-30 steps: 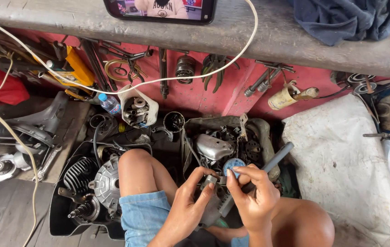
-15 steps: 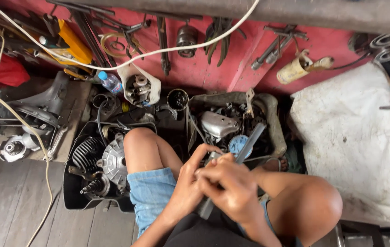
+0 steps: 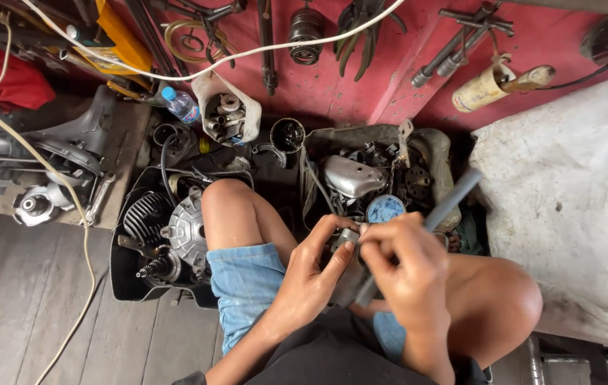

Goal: The person sits on the floor and uses a metal file to smooth the edges of a small metal part held in their left hand. They repeatedly rub the file against the part, rotating it to work on different sides.

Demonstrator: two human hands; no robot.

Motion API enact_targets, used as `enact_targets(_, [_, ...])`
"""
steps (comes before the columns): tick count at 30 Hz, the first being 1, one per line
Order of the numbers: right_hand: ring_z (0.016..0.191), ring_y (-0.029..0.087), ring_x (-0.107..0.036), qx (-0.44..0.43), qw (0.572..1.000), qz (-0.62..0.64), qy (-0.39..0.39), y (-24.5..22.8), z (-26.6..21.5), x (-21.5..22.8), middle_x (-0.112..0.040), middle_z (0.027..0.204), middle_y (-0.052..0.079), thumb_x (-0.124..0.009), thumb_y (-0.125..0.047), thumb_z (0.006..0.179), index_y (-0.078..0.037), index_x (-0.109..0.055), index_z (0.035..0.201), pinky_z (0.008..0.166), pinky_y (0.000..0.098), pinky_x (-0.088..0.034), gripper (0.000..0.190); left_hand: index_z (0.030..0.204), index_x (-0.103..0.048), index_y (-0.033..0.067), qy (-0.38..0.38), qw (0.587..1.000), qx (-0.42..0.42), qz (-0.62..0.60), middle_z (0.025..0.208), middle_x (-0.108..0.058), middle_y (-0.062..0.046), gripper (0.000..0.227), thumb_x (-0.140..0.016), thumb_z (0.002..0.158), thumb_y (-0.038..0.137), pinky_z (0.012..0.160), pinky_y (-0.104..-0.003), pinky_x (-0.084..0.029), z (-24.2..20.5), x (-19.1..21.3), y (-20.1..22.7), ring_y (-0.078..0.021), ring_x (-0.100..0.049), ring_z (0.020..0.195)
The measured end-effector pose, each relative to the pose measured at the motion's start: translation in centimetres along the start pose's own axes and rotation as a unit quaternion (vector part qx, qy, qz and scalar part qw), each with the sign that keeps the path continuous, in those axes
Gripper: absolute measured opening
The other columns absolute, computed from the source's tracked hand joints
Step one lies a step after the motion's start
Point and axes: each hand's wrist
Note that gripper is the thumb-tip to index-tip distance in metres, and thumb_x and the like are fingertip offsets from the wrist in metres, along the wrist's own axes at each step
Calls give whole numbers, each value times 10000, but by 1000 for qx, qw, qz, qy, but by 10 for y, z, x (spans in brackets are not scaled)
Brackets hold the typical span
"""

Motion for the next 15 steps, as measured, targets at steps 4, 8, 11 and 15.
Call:
enact_targets(4, [556,130,-321,24,998,52,-24,-12,5,-4,-399,578,-27,-750,109,807,-68,-595,740,685,275,-378,244,1191,-611,66,13,1000,-3,-10,751,-606,-33,267,-526,989,217,582,-276,-423,0,2,-6,-103,-478,649])
enact_targets(8, [600,162,-425,9,999,22,33,-3,5,-3,-511,593,19,-751,185,756,-6,-629,792,676,296,-444,230,1197,-597,73,14,1000,-7,-12,872,-627,-28,236,-528,998,178,641,-268,-429,-1,2,-4,-111,-497,701])
enact_targets(11, [572,145,-405,46,999,29,3,-16,5,-10,-532,616,2,-748,162,768,-30,-634,774,658,291,-428,223,1199,-592,61,0,999,-20,-42,927,-631,-37,242,-521,1006,188,682,-266,-453,0,1,-8,-108,-517,757])
enact_targets(15, [533,124,-402,18,998,66,1,-2,3,-7,-542,602,6,-775,143,764,-19,-647,787,843,346,-495,208,1205,-556,38,7,998,-56,-5,1101,-677,-98,250,-518,1003,179,848,-345,-528,1,1,-7,-195,-632,940])
Point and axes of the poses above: each hand's wrist, its own z-axis towards the middle knuckle, its own x-axis out of the back of the hand, y = z × x
